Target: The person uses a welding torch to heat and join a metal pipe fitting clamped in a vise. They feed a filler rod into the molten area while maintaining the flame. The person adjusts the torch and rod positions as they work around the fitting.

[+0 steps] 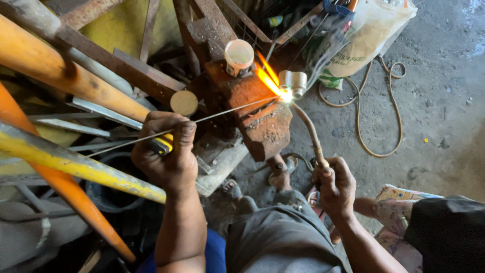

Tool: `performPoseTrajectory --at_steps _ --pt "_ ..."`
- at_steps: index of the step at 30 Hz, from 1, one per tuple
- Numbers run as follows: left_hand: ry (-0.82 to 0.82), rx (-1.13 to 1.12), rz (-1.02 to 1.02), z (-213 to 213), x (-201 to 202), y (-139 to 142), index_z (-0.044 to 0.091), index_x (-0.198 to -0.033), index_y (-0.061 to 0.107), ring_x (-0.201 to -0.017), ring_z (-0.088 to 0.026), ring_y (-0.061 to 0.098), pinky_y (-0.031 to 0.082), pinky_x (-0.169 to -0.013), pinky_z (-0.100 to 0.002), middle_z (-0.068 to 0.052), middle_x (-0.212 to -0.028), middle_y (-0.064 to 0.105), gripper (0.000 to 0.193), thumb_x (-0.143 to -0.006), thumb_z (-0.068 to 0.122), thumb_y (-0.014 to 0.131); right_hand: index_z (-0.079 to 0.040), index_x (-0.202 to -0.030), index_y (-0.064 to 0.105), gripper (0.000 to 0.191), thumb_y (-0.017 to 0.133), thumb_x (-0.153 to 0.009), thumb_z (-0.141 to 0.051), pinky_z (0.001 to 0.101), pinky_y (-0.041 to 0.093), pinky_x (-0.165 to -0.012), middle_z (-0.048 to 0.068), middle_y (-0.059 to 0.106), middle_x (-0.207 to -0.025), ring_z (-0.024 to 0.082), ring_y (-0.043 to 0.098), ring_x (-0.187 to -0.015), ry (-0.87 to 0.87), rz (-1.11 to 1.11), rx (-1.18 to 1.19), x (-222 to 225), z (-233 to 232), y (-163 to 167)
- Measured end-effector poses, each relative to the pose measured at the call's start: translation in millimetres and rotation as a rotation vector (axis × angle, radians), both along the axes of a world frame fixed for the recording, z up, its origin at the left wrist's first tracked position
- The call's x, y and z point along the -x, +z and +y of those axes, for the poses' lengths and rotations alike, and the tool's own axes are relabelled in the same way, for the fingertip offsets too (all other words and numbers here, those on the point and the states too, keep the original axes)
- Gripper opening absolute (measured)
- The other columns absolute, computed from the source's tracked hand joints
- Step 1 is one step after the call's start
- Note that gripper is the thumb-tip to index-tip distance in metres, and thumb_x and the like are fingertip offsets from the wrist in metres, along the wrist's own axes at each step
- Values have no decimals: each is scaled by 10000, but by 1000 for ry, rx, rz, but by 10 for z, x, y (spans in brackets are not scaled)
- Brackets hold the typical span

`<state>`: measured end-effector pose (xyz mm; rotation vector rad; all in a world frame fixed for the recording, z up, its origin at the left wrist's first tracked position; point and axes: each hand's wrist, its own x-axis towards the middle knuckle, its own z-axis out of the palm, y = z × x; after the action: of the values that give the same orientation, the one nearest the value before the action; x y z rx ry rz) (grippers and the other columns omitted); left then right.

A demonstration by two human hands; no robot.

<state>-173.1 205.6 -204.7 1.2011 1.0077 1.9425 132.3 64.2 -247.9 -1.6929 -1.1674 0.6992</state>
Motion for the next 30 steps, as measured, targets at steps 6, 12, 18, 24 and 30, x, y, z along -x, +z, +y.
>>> performPoseTrajectory --at_steps 6,12,18,24,30 --pt "-14 -3 -57 -4 -11 3 5 -980 680 -738 -101 572 452 -635 -218 -78 -946 672 183 -947 87 841 -11 -1019 581 462 537 -1053 -469 239 458 -626 24 613 -761 78 545 -684 -3 12 -16 -10 -10 8" --pt "12 -47 29 -4 -30 -11 -8 -951 676 -853 -148 629 511 -806 -248 -77 -941 679 163 -974 49 827 -8 -1016 576 443 546 -1058 -448 244 456 -623 28 607 -773 83 539 -686 -14 37 -17 -62 -32 -43" --pt "-6 -55 18 10 -100 17 4 -998 675 -864 -161 642 526 -838 -263 -80 -931 688 153 -964 25 823 -9 -1014 571 449 545 -1057 -455 239 443 -621 23 604 -763 75 525 -679 -6 50 -26 -85 -56 -94" --pt "-12 -57 103 26 -108 92 9 -1012 674 -865 -172 658 537 -830 -272 -84 -930 691 161 -974 44 826 -6 -1018 563 460 557 -1057 -464 241 440 -623 27 596 -766 79 521 -682 2 91 -25 -61 -32 -65" --pt "1 -81 148 71 -118 74 14 -999 674 -841 -170 658 530 -791 -268 -75 -915 690 167 -966 54 833 -7 -1014 569 433 534 -1059 -436 246 445 -622 33 600 -759 86 524 -680 -15 57 -15 -36 -11 -37"
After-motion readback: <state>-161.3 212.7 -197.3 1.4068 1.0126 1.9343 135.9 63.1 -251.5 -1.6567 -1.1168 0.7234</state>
